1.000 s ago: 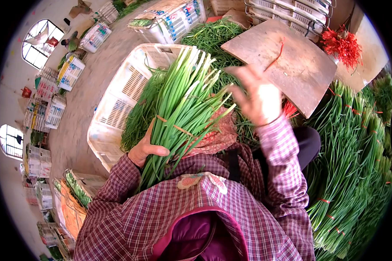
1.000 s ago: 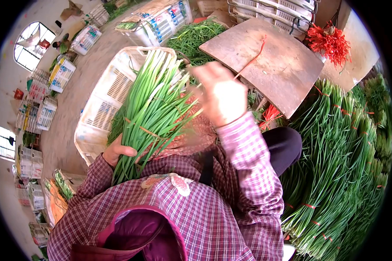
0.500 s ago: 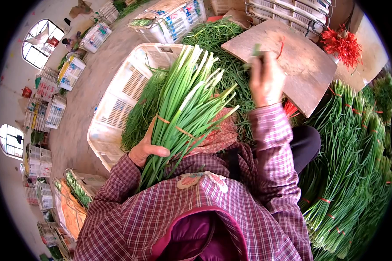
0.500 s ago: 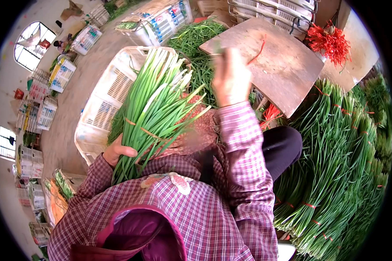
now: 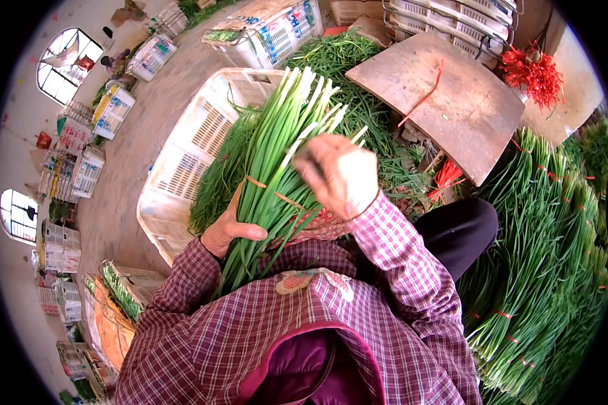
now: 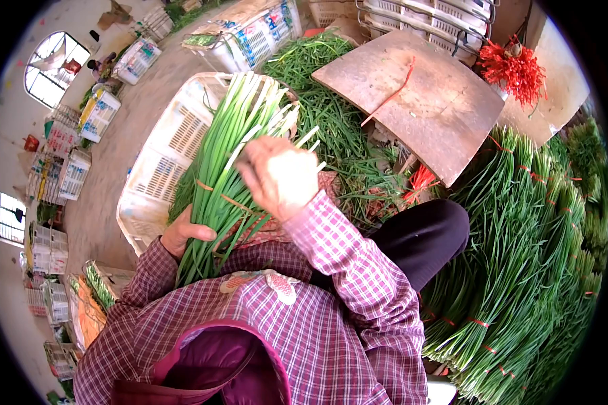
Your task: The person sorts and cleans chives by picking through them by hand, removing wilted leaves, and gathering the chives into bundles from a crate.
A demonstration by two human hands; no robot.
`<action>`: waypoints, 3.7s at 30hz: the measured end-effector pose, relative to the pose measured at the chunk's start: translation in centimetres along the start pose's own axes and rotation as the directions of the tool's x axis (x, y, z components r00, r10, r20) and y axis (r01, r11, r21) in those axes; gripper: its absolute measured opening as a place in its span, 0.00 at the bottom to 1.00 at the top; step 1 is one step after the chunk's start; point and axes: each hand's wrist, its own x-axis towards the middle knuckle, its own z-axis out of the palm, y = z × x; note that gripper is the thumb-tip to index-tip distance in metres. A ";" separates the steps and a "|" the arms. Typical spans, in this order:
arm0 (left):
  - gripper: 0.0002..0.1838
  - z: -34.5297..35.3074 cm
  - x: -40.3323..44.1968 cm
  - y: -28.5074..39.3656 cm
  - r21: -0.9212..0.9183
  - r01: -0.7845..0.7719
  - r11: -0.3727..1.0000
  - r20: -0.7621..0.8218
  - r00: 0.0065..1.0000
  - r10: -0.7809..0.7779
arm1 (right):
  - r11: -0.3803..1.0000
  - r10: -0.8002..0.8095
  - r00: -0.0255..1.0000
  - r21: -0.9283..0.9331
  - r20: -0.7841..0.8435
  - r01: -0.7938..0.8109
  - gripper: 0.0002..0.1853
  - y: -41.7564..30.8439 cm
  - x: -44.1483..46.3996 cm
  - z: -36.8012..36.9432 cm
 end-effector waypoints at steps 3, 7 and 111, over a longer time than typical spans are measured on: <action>0.57 0.1 0.1 0.4 -0.013 -0.012 1.000 0.013 1.000 0.012 | 0.966 -0.193 0.965 0.204 0.176 0.156 0.08 -1.9 -1.6 -0.2; 0.51 -0.1 0.8 0.6 0.001 -0.089 0.996 0.084 0.993 0.089 | 0.745 -0.159 0.925 0.657 0.345 -0.117 0.03 -4.3 -2.4 -4.0; 0.42 -7.0 2.3 -4.5 0.008 -0.128 0.992 -0.049 0.991 0.128 | 0.919 0.023 0.942 -0.379 0.335 0.112 0.11 6.7 3.5 6.2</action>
